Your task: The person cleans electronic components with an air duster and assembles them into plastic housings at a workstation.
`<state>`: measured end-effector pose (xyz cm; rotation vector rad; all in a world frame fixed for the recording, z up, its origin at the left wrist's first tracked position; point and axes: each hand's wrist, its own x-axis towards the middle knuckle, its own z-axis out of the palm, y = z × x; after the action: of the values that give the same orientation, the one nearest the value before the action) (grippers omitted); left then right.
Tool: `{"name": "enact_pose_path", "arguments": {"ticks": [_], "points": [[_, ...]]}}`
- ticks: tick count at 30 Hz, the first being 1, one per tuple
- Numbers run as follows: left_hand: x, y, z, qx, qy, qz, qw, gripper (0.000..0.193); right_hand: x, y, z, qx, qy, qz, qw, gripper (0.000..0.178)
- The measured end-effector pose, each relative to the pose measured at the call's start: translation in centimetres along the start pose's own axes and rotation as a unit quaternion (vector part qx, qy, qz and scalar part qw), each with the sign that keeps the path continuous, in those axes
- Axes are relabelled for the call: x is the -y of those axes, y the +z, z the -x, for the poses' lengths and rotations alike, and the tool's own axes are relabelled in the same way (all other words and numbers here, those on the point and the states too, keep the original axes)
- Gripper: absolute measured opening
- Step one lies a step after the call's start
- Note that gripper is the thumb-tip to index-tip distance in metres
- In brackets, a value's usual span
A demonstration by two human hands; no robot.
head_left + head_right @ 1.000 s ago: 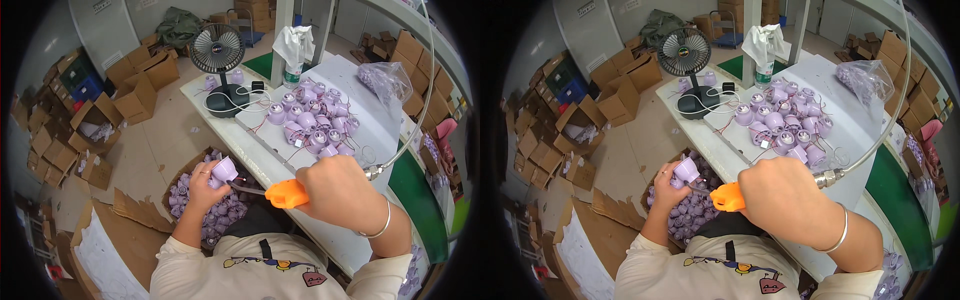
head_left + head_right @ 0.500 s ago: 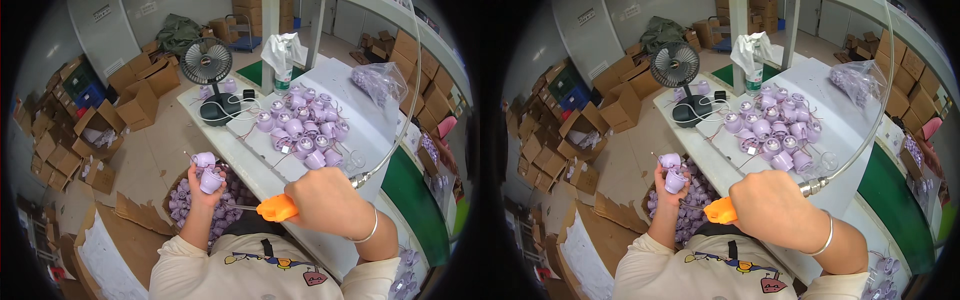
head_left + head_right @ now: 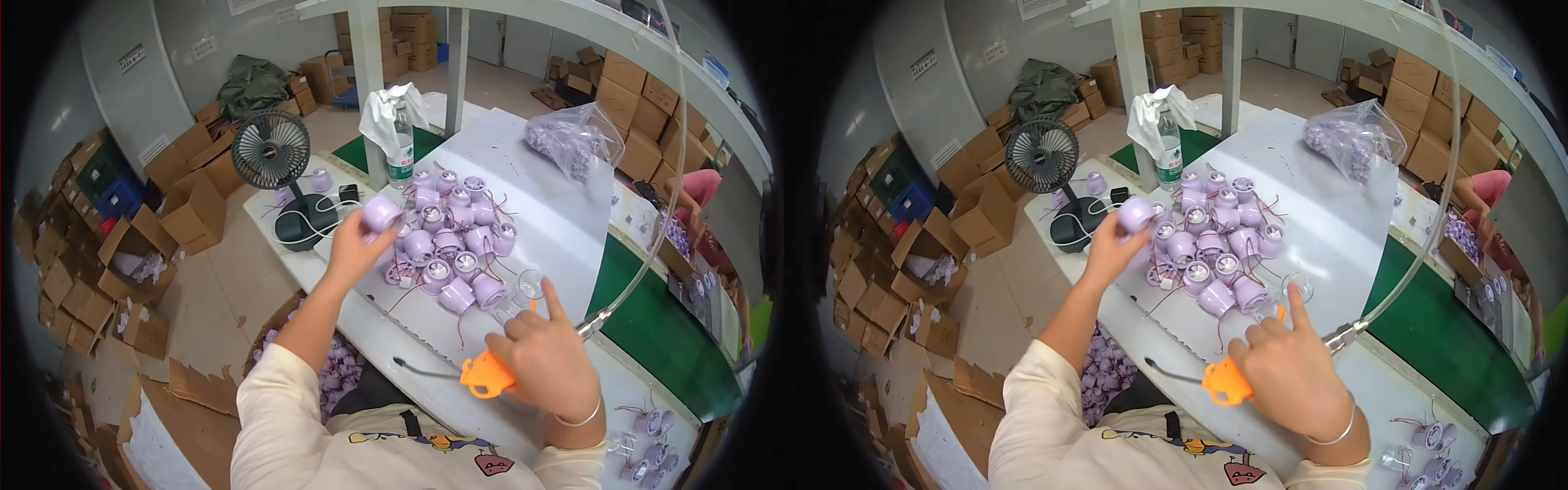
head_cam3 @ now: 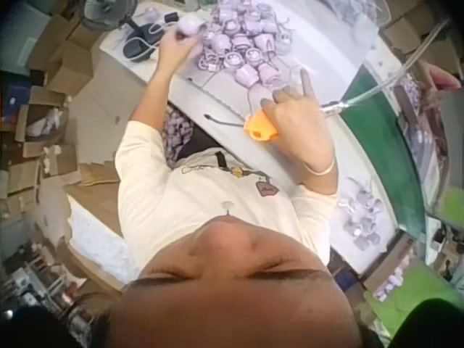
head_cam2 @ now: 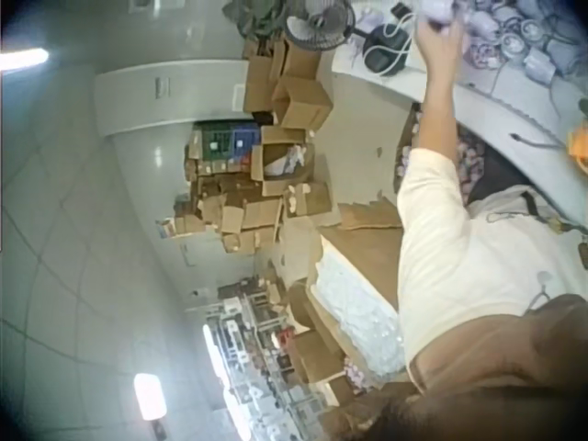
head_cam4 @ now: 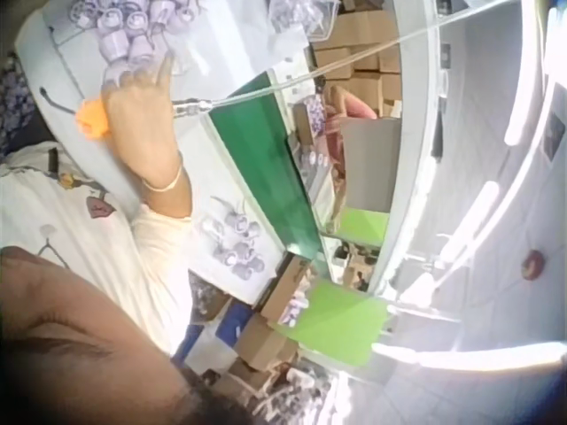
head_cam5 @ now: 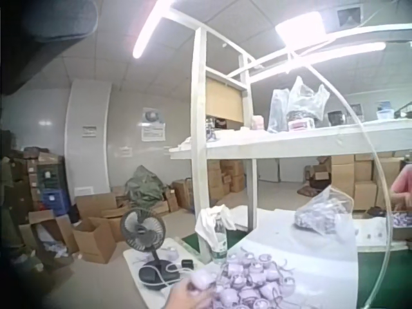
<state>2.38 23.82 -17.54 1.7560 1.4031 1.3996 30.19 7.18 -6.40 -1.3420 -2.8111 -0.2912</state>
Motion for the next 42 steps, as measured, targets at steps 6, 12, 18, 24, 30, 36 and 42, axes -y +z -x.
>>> {"name": "enact_pose_path", "arguments": {"ticks": [6, 12, 18, 24, 30, 36, 42], "points": [[-0.9, 4.5, -8.5, 0.159, -0.053, -0.134, 0.977, 0.066, 1.0, 1.8, 1.3, 0.026, -0.028, -0.038, 0.999, 0.013], [1.3, 0.4, -5.8, 0.127, 0.110, 0.014, 0.986, 0.043, 0.3, 1.4, 1.3, 0.086, 0.039, -0.021, 0.995, 0.010], [10.2, -9.1, 6.1, -0.337, 0.062, 0.123, 0.931, 0.011, 1.0, 2.0, -1.2, 0.232, 0.068, 0.053, 0.969, 0.027], [35.9, -11.4, 27.3, -0.263, -0.345, -0.107, 0.894, 0.027, 2.2, 2.3, -3.1, 0.263, 0.070, 0.091, 0.958, 0.028], [45.1, -2.7, 39.3, -0.057, -0.546, -0.223, 0.806, 0.068, 5.2, 0.1, -7.1, 0.378, 0.085, 0.176, 0.905, 0.035], [46.1, 0.8, 38.2, -0.136, -0.611, -0.241, 0.742, 0.081, 6.4, 0.8, -8.2, 0.356, 0.113, 0.195, 0.907, 0.032], [44.8, -0.7, 40.5, -0.117, -0.505, -0.204, 0.831, 0.058, 6.6, 0.9, -8.9, 0.372, 0.126, 0.192, 0.899, 0.034]]}}
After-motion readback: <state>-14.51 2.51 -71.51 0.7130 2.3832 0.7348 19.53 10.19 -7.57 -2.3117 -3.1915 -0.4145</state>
